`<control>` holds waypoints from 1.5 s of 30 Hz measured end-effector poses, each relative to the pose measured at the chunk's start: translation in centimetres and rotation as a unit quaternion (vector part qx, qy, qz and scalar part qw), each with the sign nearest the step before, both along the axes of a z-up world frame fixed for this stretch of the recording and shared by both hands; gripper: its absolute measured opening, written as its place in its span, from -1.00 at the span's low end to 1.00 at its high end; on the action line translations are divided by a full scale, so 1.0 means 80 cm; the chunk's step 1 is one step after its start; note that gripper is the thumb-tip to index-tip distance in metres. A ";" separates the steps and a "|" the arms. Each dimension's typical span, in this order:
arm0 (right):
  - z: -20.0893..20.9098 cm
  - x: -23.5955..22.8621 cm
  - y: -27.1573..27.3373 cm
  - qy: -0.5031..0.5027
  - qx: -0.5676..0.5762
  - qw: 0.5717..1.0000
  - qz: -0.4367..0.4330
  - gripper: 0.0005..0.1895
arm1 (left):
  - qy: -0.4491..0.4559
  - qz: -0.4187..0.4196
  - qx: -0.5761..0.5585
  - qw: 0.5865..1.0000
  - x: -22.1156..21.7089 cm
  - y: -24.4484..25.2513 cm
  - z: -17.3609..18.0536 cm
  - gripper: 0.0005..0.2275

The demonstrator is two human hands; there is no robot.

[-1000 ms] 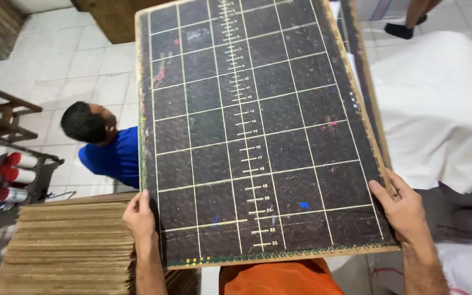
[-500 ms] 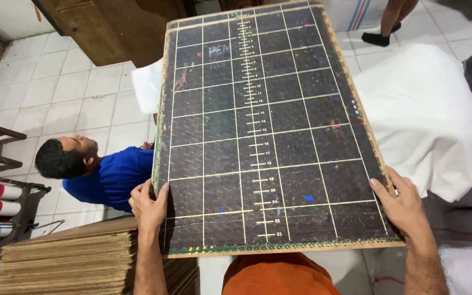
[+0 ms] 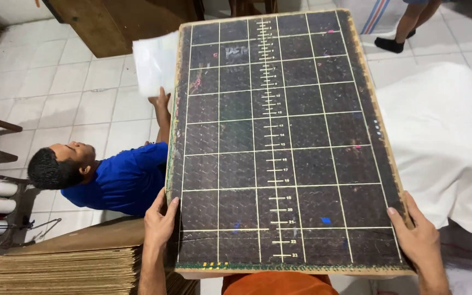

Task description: The person repeatedly places white fabric pieces onto a gridded board, smooths them flat, and then removes them to repeat the cycle. The person handles the fabric by hand and uses the board as a guide for alignment.

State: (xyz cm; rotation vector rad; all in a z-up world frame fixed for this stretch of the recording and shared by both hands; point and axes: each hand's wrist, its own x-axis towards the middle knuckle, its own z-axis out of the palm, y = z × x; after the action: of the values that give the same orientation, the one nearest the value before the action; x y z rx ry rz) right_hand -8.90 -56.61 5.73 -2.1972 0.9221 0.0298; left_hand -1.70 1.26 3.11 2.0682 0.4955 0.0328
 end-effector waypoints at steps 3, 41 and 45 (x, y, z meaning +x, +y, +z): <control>-0.034 -0.009 -0.018 -0.049 -0.060 0.996 0.046 -0.31 | -0.015 -0.010 0.088 0.996 -0.002 0.005 -0.024 -0.47; -0.033 -0.018 0.008 -0.214 -0.136 0.948 0.191 -0.57 | -0.004 -0.294 0.420 0.859 -0.078 -0.159 0.020 -0.36; -0.045 -0.022 -0.005 -0.189 -0.261 0.927 0.189 -0.53 | -0.064 -0.372 0.381 0.844 -0.105 -0.188 0.021 -0.31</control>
State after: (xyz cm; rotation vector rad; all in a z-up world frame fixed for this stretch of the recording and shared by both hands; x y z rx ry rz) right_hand -10.67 -57.03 2.17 -2.7085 0.2940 -0.4937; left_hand -10.09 -13.74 4.81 2.8822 -0.5338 -0.1098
